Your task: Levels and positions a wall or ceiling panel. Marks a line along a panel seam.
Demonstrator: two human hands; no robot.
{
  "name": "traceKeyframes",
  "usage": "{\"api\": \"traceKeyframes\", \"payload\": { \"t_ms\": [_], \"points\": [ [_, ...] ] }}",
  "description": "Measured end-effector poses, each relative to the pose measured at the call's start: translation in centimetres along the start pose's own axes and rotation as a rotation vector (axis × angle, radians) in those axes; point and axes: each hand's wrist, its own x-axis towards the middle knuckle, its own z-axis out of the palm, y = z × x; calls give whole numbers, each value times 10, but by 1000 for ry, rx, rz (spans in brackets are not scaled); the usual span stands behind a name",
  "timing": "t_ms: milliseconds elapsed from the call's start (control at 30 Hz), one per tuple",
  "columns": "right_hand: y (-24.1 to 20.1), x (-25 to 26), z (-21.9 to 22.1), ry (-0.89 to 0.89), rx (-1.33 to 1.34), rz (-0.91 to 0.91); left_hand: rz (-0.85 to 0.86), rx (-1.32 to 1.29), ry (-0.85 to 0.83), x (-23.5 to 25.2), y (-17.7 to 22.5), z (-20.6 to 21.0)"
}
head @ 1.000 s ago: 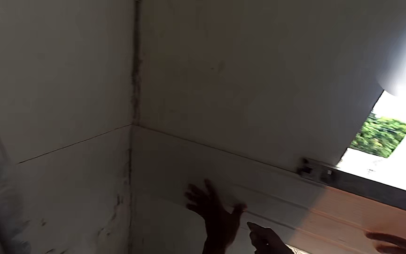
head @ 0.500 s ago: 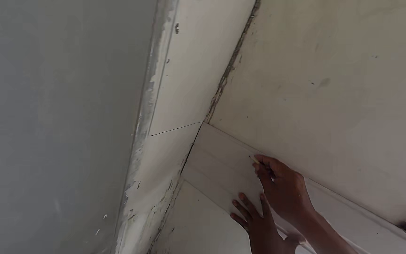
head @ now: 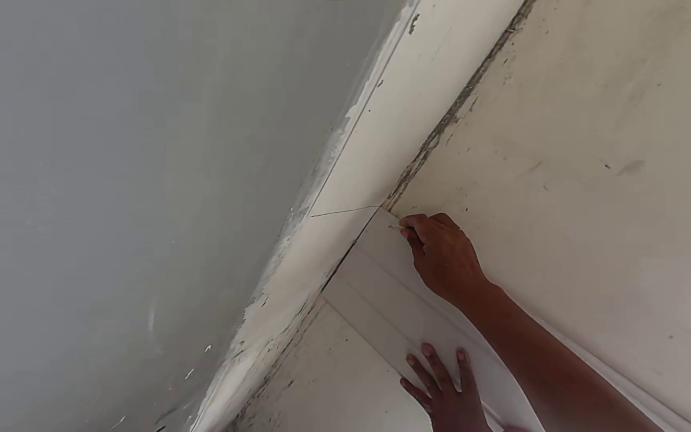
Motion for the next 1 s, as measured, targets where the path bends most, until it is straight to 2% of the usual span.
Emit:
{"api": "traceKeyframes", "payload": {
  "t_ms": [667, 800, 867, 967, 1000],
  "points": [
    [-8, -17, 7, 132, 94, -30, -8, 120, 6, -3, 5, -5],
    [-32, -55, -10, 148, 161, 37, 30, 228, -119, -5, 6, -11],
    [-45, -83, -20, 160, 223, 82, 71, 181, -218, -9, 1, -5],
    [-53, -129, -25, 177, 291, 146, 78, 25, -28, -12, -12, 34],
    [-53, -142, -25, 171, 301, 173, 4, 11, -62, -8, -9, 38]
  ]
}}
